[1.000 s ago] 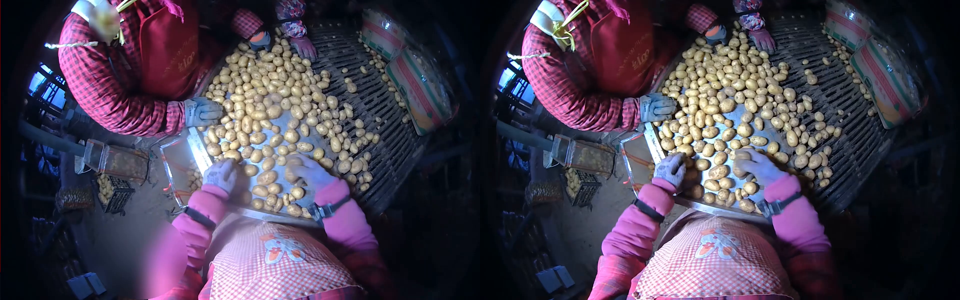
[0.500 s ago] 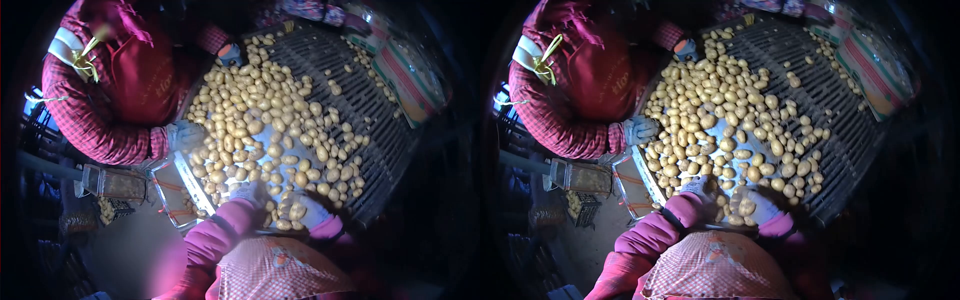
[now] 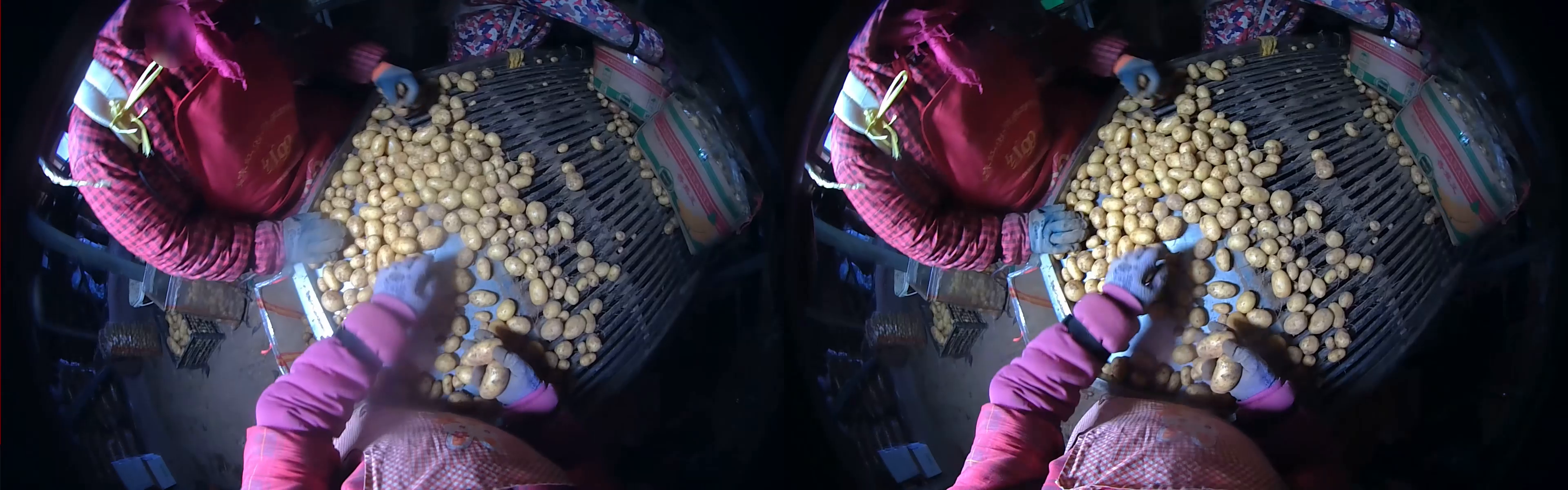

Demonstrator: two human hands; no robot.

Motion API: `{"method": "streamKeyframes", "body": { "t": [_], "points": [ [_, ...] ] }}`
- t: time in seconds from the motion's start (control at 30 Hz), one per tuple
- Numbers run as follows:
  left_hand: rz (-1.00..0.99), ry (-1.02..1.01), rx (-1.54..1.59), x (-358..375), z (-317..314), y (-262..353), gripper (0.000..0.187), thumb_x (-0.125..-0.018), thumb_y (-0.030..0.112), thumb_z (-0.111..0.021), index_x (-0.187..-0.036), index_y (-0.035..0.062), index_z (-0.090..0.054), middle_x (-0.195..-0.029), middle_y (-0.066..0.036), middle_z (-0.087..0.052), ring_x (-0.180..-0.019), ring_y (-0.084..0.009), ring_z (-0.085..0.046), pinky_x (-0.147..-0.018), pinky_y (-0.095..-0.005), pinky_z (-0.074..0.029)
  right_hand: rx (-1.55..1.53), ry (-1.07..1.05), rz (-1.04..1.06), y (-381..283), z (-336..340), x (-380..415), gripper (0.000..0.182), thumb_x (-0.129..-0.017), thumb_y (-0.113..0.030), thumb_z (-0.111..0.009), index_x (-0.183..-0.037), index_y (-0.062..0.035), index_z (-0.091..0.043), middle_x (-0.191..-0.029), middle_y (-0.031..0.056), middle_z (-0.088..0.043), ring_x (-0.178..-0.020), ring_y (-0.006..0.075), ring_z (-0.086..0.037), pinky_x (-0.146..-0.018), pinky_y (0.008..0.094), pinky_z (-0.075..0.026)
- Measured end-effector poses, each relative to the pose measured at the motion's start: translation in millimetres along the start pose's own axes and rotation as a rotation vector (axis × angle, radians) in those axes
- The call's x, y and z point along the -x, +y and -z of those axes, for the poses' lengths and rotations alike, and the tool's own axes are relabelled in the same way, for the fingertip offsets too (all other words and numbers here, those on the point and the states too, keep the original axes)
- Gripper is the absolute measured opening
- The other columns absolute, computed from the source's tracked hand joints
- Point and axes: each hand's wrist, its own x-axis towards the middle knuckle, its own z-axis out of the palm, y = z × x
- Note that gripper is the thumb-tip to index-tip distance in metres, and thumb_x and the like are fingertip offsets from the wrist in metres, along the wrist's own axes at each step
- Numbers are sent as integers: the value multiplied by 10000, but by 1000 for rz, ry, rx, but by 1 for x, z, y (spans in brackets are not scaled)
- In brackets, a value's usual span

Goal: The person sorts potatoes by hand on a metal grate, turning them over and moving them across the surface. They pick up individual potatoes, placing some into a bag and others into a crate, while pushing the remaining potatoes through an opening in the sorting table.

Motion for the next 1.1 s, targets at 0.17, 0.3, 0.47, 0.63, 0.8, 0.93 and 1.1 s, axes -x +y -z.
{"method": "streamKeyframes", "body": {
  "t": [0.17,0.3,0.47,0.63,0.8,0.93,1.1],
  "points": [
    [102,-84,-363,-75,-10,15,659,-797,442,-628,-1390,229,-433,-1332,-98,-527,-1201,-293,-517,-897,-525,-432,81,176,227,-35,-23,-5,171,-875,-152,-557,-981,-22,-588,-869,49,-593,-703,133,-559,-639,254,-470],
    [117,-93,-540,-100,-30,14,621,-801,341,-637,-1378,253,-424,-1308,-93,-536,-1131,-316,-565,-821,-517,-463,98,120,404,-49,-4,-38,122,-878,-170,-539,-907,-53,-555,-901,117,-623,-613,157,-541,-535,255,-467],
    [139,-33,428,-77,-23,-2,461,-895,434,-570,-1215,101,-577,-1092,-150,-675,-1019,-297,-641,-878,-381,-493,-515,-59,208,-58,-10,-56,625,-956,-530,-451,-1388,-81,-401,-1369,105,-460,-1221,265,-471,-979,427,-446],
    [20,-38,1030,15,-8,44,413,-996,323,-491,-1240,-1,-570,-999,-24,-644,-919,-130,-591,-801,-294,-479,-340,-17,310,-42,-24,-57,535,-957,-516,-458,-1395,-211,-411,-1397,28,-426,-1239,242,-449,-973,503,-433],
    [65,-147,647,50,6,41,347,-960,375,-519,-896,52,-627,-760,-131,-612,-748,-306,-628,-685,-390,-490,-322,100,148,-14,-37,-37,456,-944,-464,-547,-1276,-152,-530,-1220,57,-565,-1108,235,-558,-916,477,-503],
    [-56,-44,653,66,-31,20,248,-969,269,-548,-1038,51,-641,-812,-92,-609,-746,-210,-589,-685,-338,-472,-187,129,172,3,-35,-24,417,-982,-421,-497,-1223,-85,-551,-1174,87,-560,-1060,221,-558,-902,410,-505],
    [76,69,920,94,-59,-62,351,-979,245,-517,-1263,43,-556,-884,-76,-651,-764,-169,-622,-694,-284,-520,-78,-474,282,17,21,-19,380,-979,-462,-449,-1090,-113,-549,-1116,99,-554,-1084,250,-508,-946,350,-440]
  ]
}}
